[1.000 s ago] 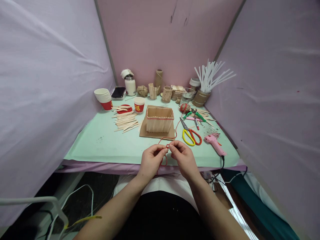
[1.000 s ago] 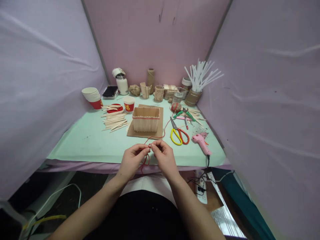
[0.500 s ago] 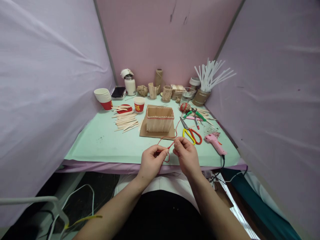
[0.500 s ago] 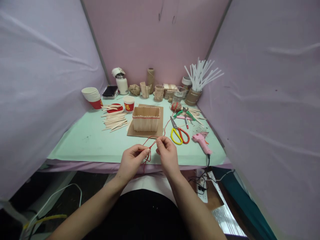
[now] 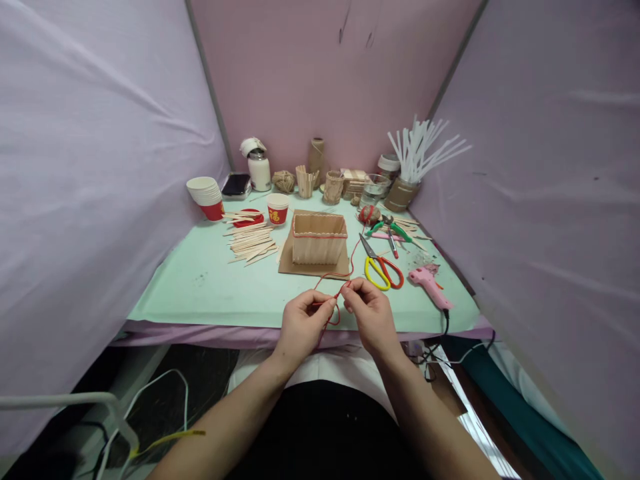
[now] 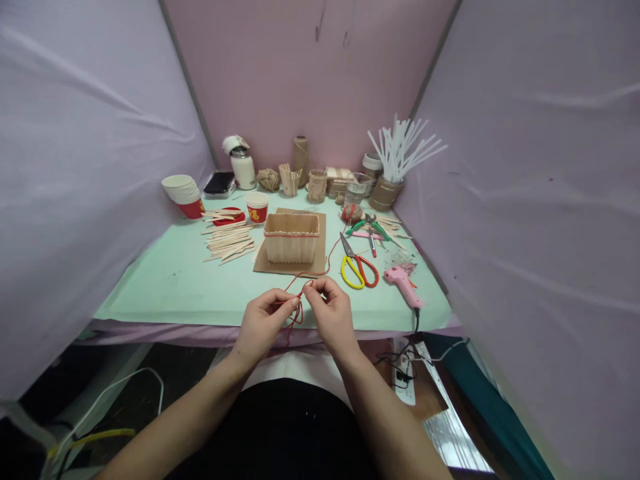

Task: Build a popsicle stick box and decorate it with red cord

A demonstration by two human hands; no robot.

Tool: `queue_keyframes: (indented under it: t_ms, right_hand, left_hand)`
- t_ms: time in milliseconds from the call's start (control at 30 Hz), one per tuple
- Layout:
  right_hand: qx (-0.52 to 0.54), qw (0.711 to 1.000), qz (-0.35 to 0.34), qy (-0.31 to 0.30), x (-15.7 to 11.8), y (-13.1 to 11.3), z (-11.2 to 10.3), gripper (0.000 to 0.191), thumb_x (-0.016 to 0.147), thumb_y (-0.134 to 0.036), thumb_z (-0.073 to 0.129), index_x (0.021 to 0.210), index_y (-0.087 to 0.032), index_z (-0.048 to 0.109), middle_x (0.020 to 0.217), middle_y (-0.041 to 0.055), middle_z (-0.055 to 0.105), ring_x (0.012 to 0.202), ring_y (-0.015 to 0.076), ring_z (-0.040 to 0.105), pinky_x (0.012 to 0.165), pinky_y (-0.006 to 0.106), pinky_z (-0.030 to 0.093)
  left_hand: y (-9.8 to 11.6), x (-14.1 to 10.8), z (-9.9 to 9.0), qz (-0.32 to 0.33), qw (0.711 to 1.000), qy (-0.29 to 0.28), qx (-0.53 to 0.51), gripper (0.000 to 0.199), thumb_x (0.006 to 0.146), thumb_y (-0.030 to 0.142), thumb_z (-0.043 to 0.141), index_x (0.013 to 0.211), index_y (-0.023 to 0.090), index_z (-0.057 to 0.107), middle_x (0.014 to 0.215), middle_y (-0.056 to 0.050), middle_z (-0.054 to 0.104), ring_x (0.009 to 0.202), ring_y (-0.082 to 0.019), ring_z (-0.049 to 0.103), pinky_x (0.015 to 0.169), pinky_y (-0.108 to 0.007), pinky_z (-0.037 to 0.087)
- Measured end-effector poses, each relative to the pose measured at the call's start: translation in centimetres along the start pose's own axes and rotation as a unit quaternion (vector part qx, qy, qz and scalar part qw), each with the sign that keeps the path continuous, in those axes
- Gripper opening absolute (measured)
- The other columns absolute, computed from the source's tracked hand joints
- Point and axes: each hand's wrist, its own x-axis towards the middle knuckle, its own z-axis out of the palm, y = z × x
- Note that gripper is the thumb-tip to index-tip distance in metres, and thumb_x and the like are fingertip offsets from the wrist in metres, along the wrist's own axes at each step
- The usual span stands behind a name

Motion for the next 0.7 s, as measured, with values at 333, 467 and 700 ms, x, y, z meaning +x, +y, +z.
queue_keyframes:
  t_ms: [333, 467, 700]
  right_hand:
    - [-0.04, 0.999, 0.013, -0.017, 0.1, -0.72, -0.35, 0.02, 0.076, -0.034, 0.065, 0.066, -0.019, 0.055, 0.063, -0.004, 0.051, 0.058, 0.0108, 0.043, 0.058, 0.025, 0.036]
    - [-0.04, 0.999, 0.011, -0.017, 0.07, -0.62, -0.38, 0.02, 0.076, -0.033, 0.064, 0.065, -0.019, 0.054, 0.062, -0.004, 0.052, 0.059, 0.0109, 0.045, 0.06, 0.025, 0.038]
    - [-0.054, 0.998, 0.003, -0.028, -0.22, -0.25, -0.36, 0.019, 0.078, -0.032, 0.064, 0.067, -0.019, 0.055, 0.064, -0.0033, 0.054, 0.061, 0.0112, 0.048, 0.06, 0.024, 0.04]
  left_hand:
    - [0.28, 0.21, 0.26, -0.116, 0.98, -0.025, -0.162, 0.024, 0.071, 0.035, 0.07, 0.073, 0.012, 0.073, 0.067, -0.004, 0.066, 0.061, -0.01, 0.056, 0.06, -0.021, 0.043]
    - [0.56, 0.25, 0.29, -0.144, 0.972, -0.028, -0.186, 0.025, 0.067, 0.036, 0.075, 0.071, 0.011, 0.071, 0.067, -0.003, 0.065, 0.06, -0.008, 0.054, 0.06, -0.021, 0.043]
    - [-0.16, 0.49, -0.08, -0.172, 0.973, -0.056, -0.144, 0.029, 0.065, 0.038, 0.079, 0.069, 0.012, 0.068, 0.062, -0.001, 0.06, 0.055, -0.007, 0.047, 0.053, -0.02, 0.034]
